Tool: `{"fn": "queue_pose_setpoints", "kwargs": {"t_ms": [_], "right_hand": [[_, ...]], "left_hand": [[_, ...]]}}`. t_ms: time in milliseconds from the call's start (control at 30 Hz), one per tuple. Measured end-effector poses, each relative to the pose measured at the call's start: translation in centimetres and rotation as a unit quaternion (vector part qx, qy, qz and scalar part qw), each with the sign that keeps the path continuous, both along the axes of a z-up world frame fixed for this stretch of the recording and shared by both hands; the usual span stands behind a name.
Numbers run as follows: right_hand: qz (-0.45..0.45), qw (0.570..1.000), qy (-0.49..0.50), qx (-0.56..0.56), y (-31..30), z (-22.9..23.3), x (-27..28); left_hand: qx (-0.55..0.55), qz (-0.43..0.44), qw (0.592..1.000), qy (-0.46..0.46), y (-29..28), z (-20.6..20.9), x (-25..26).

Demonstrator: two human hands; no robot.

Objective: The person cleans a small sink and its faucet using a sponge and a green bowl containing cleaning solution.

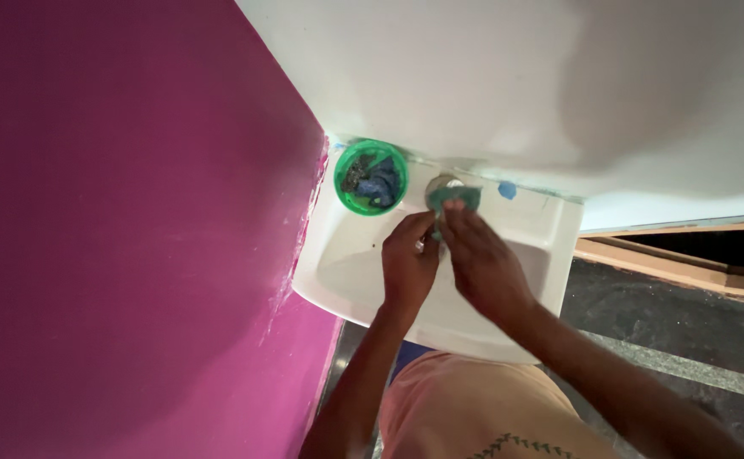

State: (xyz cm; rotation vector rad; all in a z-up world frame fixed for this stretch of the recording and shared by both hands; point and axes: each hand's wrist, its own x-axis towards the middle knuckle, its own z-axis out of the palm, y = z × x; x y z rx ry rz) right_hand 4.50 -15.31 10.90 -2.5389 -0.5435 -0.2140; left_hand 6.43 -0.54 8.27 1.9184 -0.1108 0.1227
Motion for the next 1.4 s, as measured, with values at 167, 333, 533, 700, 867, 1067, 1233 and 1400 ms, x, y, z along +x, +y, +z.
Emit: {"fn": "queue_pose_setpoints", "kwargs": {"t_ms": [167,333,533,700,867,1067,1233,1400], "right_hand": [[-0.036,0.998,0.039,0.032,-0.1,-0.3,1.1],[-0.017,0.999,0.024,0.034,0.0,-0.3,0.2],[-0.040,0.999,0.011,0.031,-0.2,0.1,1.3],[-0.049,0.997,0.046,0.027,0.0,0.3,0.3],[-0.055,0.997,0.022,0.040,-0.5,0.1,1.4],[-0.077,0.990,0.041,0.107,0.1,-0.4,0.3],[-0.092,0.988,0.009,0.122,-0.2,-1.1,1.5],[-0.077,0.988,0.003,0.135,-0.2,-1.4,0.7]], "left_hand": [[-0.006,0.000,0.999,0.039,0.3,0.2,0.3],[-0.010,0.009,1.000,0.009,0.3,0.3,0.2],[-0.031,0.008,0.997,0.071,0.2,0.7,0.1],[-0.026,-0.003,0.998,0.055,0.4,1.1,0.1],[-0.045,0.004,0.997,0.054,0.4,0.6,0.1],[-0.045,-0.005,0.998,0.052,0.7,0.1,0.3],[-0.036,-0.003,0.998,0.055,1.0,0.7,0.7],[-0.051,-0.010,0.996,0.075,1.0,1.9,0.9]]}}
